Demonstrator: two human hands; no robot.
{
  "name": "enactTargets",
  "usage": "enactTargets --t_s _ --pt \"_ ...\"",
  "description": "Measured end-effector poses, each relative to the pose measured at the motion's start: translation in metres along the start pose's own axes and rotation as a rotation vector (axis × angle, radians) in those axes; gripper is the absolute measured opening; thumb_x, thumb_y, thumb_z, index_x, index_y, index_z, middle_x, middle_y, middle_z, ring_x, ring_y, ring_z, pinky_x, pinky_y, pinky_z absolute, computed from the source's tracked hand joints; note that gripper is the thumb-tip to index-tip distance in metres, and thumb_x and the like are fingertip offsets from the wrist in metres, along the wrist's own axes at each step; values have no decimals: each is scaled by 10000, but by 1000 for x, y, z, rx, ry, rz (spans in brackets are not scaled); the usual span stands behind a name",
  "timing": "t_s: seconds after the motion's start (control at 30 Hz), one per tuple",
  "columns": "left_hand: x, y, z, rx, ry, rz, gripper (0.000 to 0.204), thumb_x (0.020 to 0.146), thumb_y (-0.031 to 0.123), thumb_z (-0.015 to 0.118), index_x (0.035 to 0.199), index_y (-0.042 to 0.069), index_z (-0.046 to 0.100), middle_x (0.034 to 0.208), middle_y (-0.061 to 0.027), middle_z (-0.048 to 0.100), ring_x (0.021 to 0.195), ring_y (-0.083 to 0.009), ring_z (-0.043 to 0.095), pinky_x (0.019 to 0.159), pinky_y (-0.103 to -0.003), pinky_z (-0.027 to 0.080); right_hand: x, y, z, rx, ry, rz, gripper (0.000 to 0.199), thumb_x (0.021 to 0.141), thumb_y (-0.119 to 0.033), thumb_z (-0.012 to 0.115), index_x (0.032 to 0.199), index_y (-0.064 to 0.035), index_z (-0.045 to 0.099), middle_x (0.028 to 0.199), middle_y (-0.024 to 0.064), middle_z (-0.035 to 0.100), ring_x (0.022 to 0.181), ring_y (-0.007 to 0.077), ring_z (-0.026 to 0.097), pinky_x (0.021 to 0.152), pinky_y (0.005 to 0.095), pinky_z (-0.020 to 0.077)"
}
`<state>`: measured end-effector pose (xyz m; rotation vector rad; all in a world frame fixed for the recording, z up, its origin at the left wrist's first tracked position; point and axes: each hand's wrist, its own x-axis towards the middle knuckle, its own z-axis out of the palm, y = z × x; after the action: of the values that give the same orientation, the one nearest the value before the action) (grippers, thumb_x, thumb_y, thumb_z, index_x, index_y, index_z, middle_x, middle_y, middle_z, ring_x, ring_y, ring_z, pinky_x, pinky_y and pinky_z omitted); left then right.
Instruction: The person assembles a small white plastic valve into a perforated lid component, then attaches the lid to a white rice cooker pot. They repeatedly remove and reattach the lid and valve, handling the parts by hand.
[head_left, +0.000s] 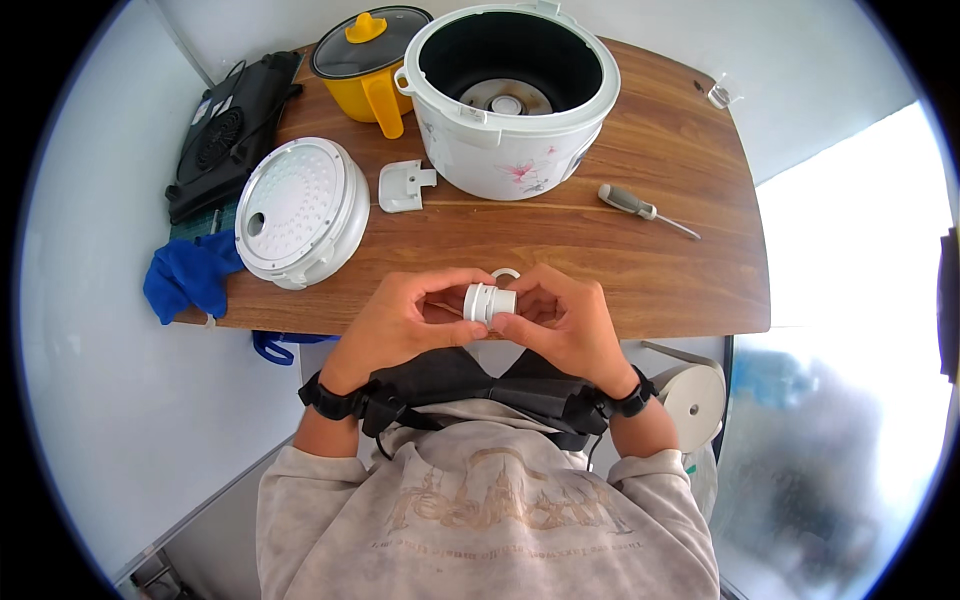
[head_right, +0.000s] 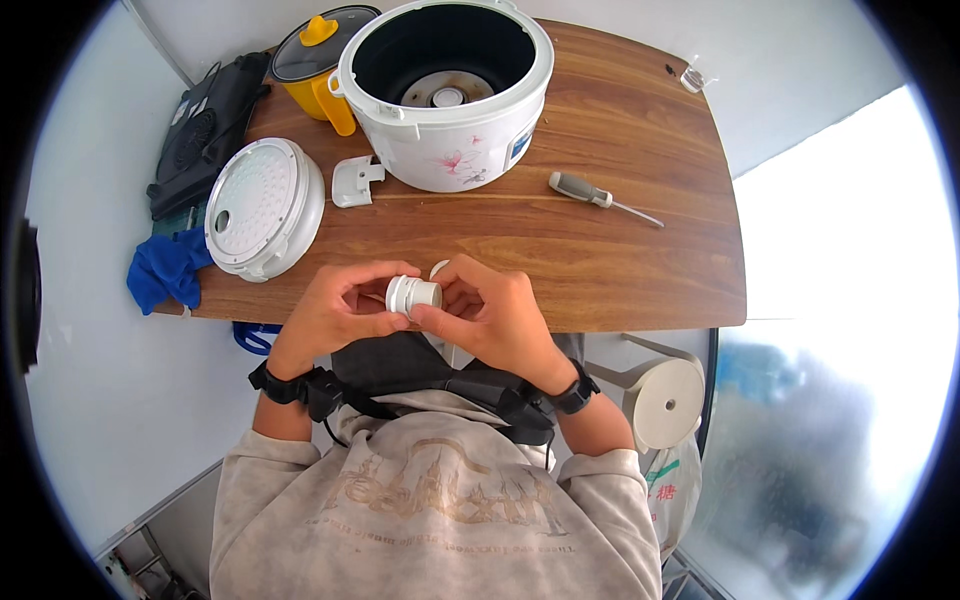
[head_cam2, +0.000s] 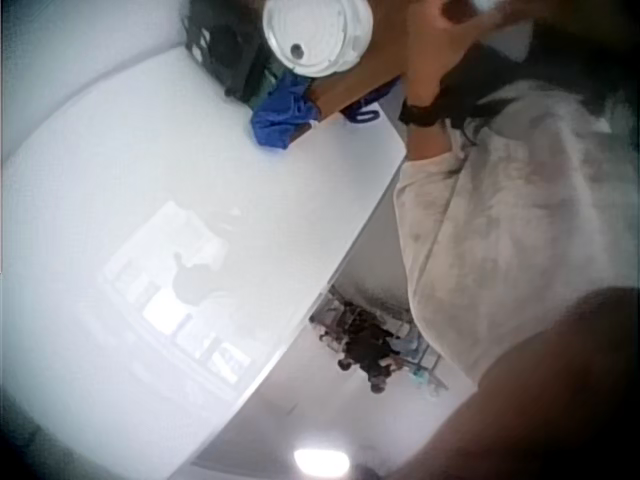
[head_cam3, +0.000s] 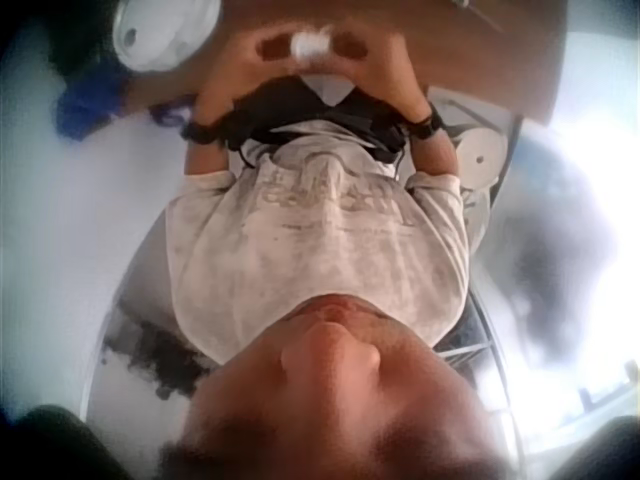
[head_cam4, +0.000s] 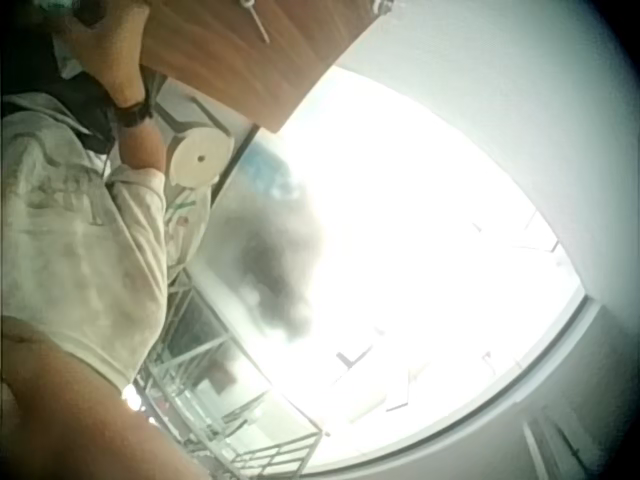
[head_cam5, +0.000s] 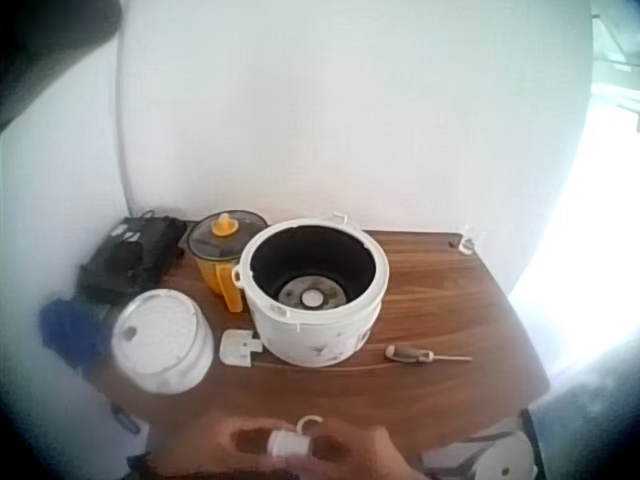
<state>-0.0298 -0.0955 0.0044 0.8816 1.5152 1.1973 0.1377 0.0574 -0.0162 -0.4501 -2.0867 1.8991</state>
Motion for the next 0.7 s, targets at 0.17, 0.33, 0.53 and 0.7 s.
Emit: enactTargets --t_s 0.17,0.33,0.53,0.7 --pt "-3 3 4 10 30 34 538 804 102 822 1290 -20 626 1147 -135 701 976 -170 696 898 -299 568 -1 2 1 14 13 0 289 834 -135 811 994 20 627 794 86 724 710 94 702 655 234 558" --pt "-3 3 1 20 8 39 565 793 113 837 1299 -18 623 1126 -129 711 957 -158 699 882 -288 574 -3 -3 0 -55 -12 -67 282 835 -134 814 993 5 627 793 78 721 709 100 703 661 244 565" --pt "-4 -2 2 90 -7 83 544 795 107 826 1291 -3 633 1108 -118 720 947 -153 703 864 -282 581 -5 -5 -2 -192 -21 -175 264 845 -140 805 964 -2 614 764 56 704 659 86 675 599 237 542" --pt "-7 3 13 148 25 120 534 815 115 809 1309 21 630 1106 -133 730 935 -167 709 852 -289 569 -5 3 -5 92 -69 21 241 868 -143 780 926 3 597 687 38 663 585 66 625 516 214 479"
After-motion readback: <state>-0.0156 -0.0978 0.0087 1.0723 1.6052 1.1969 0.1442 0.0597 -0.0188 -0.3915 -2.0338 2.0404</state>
